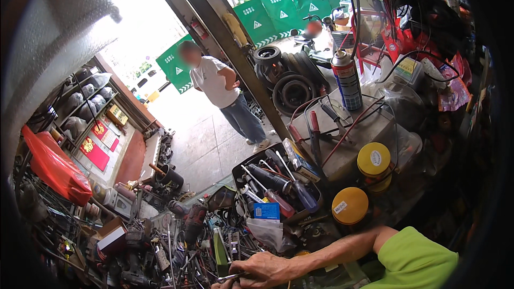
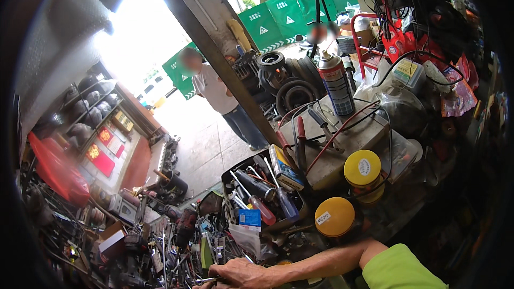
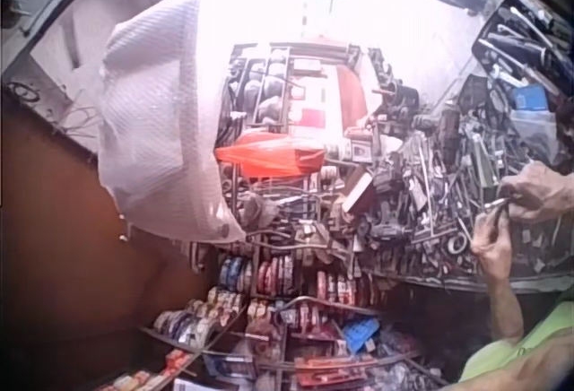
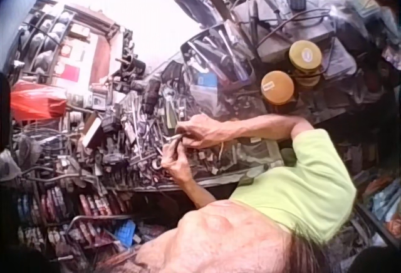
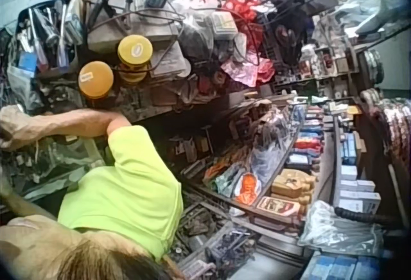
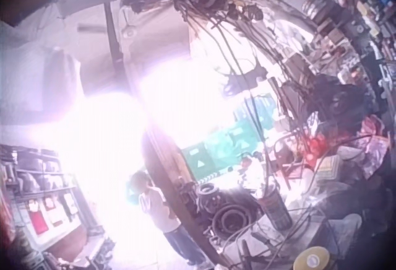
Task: The person holds a small electronic component and uses a tool to manipulate wires and connectors. They repeatedly adjust the component while standing at a cluttered workbench in a workshop.
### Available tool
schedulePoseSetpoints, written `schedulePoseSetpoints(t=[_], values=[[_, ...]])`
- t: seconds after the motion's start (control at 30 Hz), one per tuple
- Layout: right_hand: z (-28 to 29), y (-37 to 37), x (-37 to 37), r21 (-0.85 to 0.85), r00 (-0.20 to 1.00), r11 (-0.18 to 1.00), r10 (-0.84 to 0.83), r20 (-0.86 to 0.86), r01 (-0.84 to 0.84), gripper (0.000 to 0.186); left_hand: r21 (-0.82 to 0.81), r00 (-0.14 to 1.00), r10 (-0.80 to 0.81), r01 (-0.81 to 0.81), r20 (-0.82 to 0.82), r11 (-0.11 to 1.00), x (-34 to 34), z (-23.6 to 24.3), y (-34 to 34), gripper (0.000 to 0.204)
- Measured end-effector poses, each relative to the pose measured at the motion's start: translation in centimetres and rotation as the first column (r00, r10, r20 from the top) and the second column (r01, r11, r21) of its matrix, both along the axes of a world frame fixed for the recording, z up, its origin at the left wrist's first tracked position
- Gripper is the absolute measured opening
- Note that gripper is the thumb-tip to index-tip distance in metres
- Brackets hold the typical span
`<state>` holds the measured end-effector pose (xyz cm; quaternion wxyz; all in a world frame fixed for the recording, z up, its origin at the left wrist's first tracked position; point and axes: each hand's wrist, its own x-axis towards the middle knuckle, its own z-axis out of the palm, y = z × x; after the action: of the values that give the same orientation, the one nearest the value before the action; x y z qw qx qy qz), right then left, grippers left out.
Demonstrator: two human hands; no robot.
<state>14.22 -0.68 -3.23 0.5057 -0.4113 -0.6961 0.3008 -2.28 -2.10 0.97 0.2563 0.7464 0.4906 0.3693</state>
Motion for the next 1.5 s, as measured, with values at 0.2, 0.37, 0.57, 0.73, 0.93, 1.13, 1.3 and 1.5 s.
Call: schedulePoseSetpoints(t=[0.2,0.37,0.57,0.73,0.93,1.13,1.3,1.5], values=[[0.1,0.0,0.1,-0.016,1.0,1.0,-0.011,0.002,0.011,0.022,0.09,0.998,0.041,-0.045,0.048,0.995,0.8,-0.1,-0.7,0.018],[0.5,-0.3,0.3,-0.049,1.0,0.999,0.018,0.016,-0.017,0.023,0.122,0.995,0.068,-0.077,0.077,0.99,1.0,-1.2,-1.4,0.022],[-0.2,0.1,0.0,-0.016,1.0,1.0,0.026,-0.014,-0.026,0.024,0.163,0.99,0.137,-0.14,0.03,0.977,1.6,-1.8,-1.5,0.02],[-0.3,0.0,-0.1,0.026,0.999,0.999,0.037,0.002,-0.037,0.023,0.237,0.984,0.175,-0.161,-0.041,0.958,2.4,-0.7,-1.9,0.017],[0.1,-0.1,-0.2,0.037,1.0,0.999,0.031,-0.003,-0.03,0.023,0.254,0.982,0.189,-0.179,-0.012,0.95,2.6,-0.7,-2.1,0.018],[0.6,-0.3,0.3,0.011,1.0,1.0,0.006,0.008,-0.006,0.024,0.351,0.99,0.135,-0.108,-0.052,0.93,3.2,-0.4,-1.9,0.018],[0.6,-0.1,0.2,0.041,0.997,0.999,-0.021,-0.068,0.024,0.027,0.399,0.971,0.216,-0.159,-0.101,0.903,3.8,0.0,-1.7,0.019],[0.9,-0.1,0.4,0.099,0.966,0.984,-0.123,-0.228,0.148,0.024,0.421,0.991,0.044,0.012,-0.123,0.907,3.6,0.9,0.5,0.021]])
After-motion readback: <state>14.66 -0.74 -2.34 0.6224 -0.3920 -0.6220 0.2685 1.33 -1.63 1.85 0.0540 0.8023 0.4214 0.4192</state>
